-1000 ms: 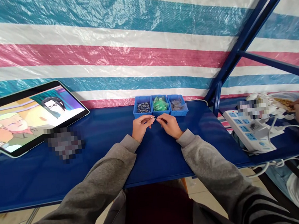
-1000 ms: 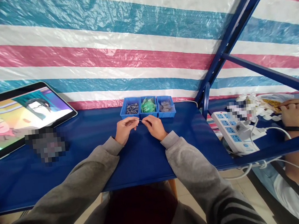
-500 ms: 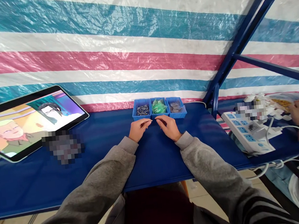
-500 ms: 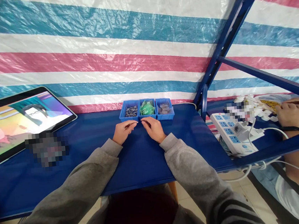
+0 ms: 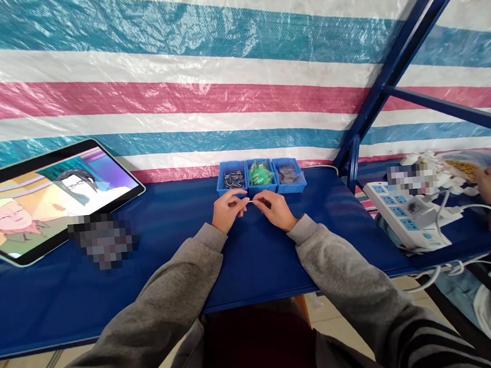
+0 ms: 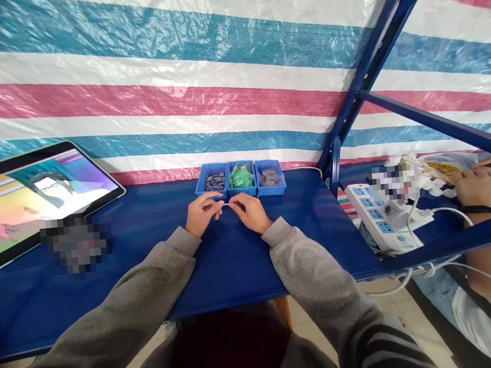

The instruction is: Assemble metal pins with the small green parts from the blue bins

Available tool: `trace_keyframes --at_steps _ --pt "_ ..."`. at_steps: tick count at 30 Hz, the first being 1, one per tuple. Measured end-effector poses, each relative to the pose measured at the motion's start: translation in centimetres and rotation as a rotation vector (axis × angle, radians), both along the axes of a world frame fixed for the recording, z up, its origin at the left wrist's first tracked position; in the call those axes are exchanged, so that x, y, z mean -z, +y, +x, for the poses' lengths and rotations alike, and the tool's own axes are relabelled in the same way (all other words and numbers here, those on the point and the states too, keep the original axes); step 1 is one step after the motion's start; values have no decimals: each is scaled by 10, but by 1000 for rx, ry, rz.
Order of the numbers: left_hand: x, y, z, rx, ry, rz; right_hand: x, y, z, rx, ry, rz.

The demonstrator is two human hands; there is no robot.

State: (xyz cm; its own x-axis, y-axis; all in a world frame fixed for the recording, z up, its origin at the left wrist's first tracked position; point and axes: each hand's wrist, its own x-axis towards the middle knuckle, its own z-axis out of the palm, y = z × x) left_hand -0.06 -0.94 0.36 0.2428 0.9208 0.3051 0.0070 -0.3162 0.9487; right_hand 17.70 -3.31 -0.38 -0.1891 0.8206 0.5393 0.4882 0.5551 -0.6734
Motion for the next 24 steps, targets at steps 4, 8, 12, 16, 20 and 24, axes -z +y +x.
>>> trace_keyframes --at_steps 4,8,12,16,20,24 --pt "3 4 4 -18 -195 -99 0 1 1 44 33 -31" --pt "5 4 7 6 -213 -162 0 1 1 38 27 -24" --pt "4 2 8 5 -178 -136 2 1 0 19 -1 -19" --pt "3 3 5 3 -183 -155 4 2 0 15 -17 -21" --pt "4 5 0 -67 59 6 2 2 2 71 16 -41" --pt "6 5 -2 -97 209 128 1 3 2 87 -4 -65"
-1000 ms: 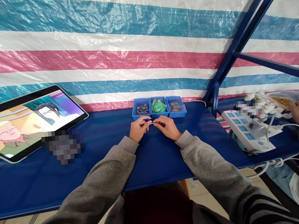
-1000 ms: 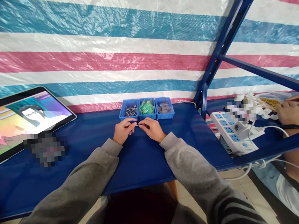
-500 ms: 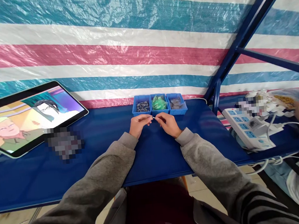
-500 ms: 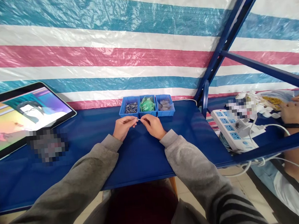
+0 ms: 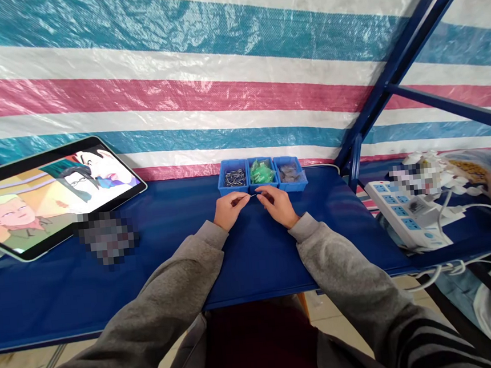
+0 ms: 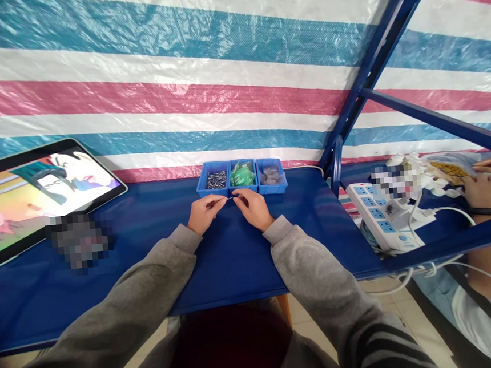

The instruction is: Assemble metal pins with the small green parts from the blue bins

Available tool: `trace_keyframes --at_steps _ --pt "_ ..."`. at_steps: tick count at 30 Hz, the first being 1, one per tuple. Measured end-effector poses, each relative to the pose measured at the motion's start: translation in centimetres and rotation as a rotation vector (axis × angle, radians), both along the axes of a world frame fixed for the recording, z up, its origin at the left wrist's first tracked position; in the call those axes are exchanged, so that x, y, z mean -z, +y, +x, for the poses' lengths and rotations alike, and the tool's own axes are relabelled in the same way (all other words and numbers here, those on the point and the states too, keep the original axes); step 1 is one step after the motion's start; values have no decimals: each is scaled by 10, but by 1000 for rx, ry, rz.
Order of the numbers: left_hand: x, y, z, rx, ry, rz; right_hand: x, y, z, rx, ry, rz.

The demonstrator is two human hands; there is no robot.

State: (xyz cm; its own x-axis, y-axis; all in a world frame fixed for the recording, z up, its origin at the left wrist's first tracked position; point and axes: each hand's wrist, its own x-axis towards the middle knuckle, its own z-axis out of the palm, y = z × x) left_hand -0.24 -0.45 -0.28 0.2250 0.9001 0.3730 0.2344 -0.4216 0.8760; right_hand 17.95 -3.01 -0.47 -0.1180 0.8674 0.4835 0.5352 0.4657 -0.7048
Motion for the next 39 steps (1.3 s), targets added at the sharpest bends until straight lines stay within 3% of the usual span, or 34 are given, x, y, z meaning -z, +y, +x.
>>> trace_keyframes --at_steps 9,15,20,25,29,33,36,39 --pt "-6 -7 1 60 -78 -45 -5 -4 -3 -141 -81 -62" --pt "0 -4 0 112 -77 -44 -7 -5 -2 -160 -33 -112" --pt "3 -2 0 36 58 54 -4 -5 -3 -128 -20 -137" --pt "-8 3 -3 -128 223 283 -5 -5 -3 -71 -44 -122" --pt "-20 26 -4 -342 315 429 -6 -5 -2 -56 -59 -105" --pt "-29 58 -1 -483 393 470 -7 -5 0 -60 -72 -122" --pt "-31 64 1 -473 530 508 -6 -4 0 -66 -106 -104" --pt "-29 49 -2 -405 616 551 -3 -2 0 -86 -151 -81"
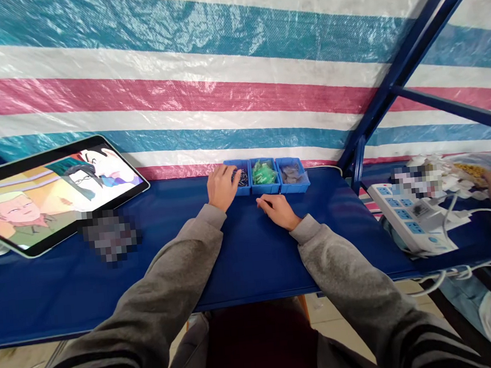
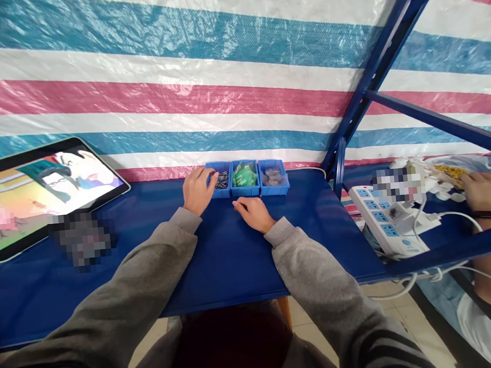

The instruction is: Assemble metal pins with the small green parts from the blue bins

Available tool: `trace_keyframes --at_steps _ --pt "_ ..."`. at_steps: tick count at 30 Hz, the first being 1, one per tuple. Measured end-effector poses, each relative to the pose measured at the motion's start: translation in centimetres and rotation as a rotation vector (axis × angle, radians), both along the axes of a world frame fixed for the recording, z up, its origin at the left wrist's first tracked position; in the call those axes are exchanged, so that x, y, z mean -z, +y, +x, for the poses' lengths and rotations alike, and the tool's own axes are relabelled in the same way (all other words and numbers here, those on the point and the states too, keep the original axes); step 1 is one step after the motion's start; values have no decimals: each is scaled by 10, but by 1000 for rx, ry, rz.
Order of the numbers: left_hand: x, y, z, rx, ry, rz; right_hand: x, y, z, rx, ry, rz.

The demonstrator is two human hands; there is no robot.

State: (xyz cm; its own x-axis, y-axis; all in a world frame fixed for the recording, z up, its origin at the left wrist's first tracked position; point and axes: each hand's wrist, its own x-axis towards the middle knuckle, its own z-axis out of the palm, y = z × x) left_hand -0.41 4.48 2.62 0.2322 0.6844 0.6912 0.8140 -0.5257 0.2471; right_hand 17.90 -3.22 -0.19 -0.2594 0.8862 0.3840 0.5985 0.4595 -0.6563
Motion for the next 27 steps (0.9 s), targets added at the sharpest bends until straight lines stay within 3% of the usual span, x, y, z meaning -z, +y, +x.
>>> trace_keyframes --at_steps 7,9,13,15,21,27 --pt "21 -36 -13 -37 111 -142 7 3 -3 -24 -94 -17" --pt "28 -36 -13 -4 124 -173 2 3 0 105 -133 -6" --pt "40 -29 -15 97 111 -215 -12 3 15 535 -300 -115" --pt "43 -27 -16 122 111 -227 -16 3 23 624 -394 -195" --pt "44 -24 -17 158 139 -248 -16 3 27 615 -542 -319" --pt "37 -34 -11 85 172 -224 -18 4 21 627 -545 -368"
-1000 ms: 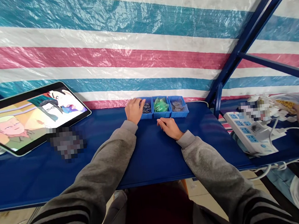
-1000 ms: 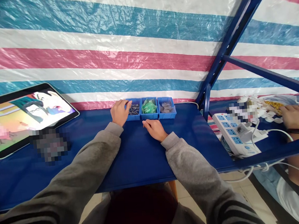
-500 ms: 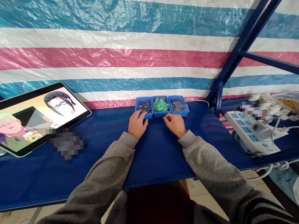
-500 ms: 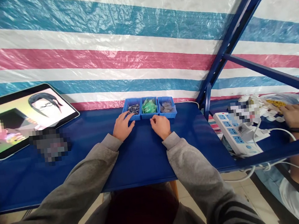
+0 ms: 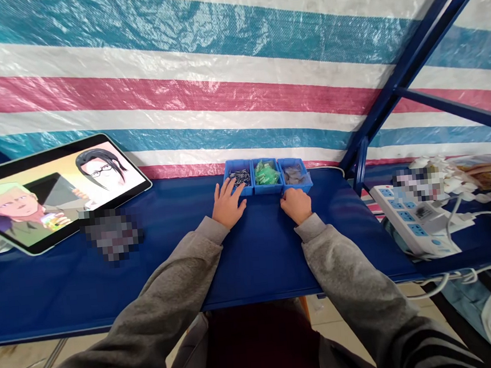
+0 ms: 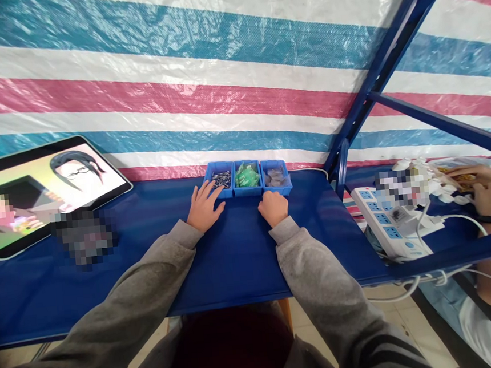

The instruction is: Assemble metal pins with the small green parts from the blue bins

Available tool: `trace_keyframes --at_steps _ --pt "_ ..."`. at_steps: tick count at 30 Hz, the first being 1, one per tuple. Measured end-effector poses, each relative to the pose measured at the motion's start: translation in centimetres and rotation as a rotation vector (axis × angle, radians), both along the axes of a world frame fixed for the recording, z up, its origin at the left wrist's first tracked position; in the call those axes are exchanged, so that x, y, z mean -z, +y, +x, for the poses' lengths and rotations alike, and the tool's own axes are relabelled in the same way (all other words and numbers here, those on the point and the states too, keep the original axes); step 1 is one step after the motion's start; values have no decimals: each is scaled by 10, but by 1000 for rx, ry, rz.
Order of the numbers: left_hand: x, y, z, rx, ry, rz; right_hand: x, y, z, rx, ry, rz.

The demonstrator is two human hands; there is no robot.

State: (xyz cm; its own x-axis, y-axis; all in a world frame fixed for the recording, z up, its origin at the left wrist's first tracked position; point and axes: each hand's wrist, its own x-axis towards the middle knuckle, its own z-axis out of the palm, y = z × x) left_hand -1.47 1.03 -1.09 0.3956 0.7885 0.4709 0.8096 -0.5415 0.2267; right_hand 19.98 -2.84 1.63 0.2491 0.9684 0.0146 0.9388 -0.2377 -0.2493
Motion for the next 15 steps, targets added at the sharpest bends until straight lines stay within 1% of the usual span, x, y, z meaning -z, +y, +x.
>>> trace_keyframes --at_steps 7,12,15 --pt "-7 -9 3 76 -30 78 -5 -1 -1 11 -122 -58" --pt "-10 -10 4 146 -105 156 -8 -3 -2 -11 -146 -92" --pt "-12 -11 5 214 -135 168 -9 -6 -5 -53 -138 -102"
